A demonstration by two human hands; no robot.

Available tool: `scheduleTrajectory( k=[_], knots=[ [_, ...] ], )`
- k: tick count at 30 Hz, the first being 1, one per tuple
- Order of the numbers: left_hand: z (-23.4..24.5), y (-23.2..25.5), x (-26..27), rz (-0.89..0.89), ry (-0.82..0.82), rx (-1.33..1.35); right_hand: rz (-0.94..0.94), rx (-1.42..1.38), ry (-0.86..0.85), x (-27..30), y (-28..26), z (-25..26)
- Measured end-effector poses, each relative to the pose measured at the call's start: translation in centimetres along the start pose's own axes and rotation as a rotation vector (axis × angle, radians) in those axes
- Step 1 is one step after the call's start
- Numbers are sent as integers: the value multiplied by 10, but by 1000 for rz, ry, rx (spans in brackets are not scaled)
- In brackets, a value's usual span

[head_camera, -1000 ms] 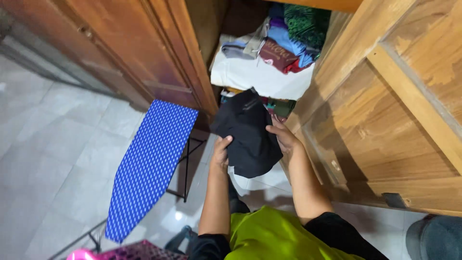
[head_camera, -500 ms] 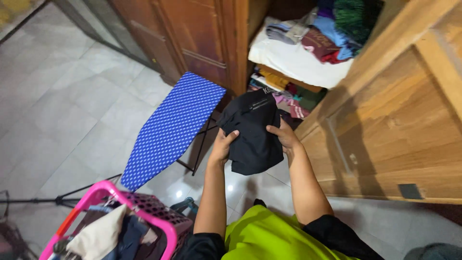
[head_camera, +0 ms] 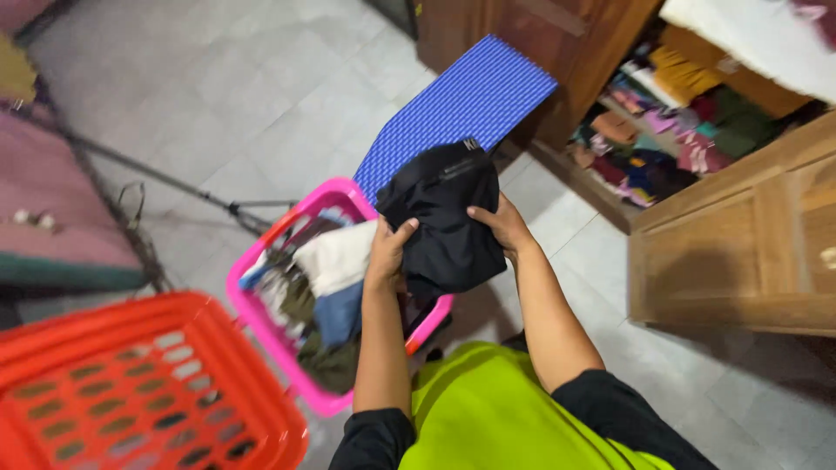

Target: The person repeatedly reaches into an open wooden closet and removes folded clothes, including jeans, t-shirts, and other garments. They place each item into a pink laundry basket on the floor. The person continues this process until the basket is full.

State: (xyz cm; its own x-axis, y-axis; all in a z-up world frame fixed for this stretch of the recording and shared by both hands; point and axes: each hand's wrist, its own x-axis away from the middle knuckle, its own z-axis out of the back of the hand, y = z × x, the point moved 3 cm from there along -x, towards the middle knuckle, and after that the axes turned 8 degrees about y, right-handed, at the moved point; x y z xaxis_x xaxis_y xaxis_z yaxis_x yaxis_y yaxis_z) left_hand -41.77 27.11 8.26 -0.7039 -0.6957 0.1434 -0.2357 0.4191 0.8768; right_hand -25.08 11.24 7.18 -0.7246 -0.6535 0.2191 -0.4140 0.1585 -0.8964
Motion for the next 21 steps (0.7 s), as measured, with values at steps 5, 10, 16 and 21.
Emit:
scheduleTrajectory(
  k=[5,10,16,21],
  knots=[
    [114,33,35,-180,94,-55,102,181,-85,13,54,-97],
    [188,58,75,-301,217,-114,397,496,-136,33,80,-164],
    [276,37,105,-303,343,-250,413,1064,-162,71,90,-224],
    [289,10,98,-166,724,-1062,318,1535,-120,88,107,-224]
  ],
)
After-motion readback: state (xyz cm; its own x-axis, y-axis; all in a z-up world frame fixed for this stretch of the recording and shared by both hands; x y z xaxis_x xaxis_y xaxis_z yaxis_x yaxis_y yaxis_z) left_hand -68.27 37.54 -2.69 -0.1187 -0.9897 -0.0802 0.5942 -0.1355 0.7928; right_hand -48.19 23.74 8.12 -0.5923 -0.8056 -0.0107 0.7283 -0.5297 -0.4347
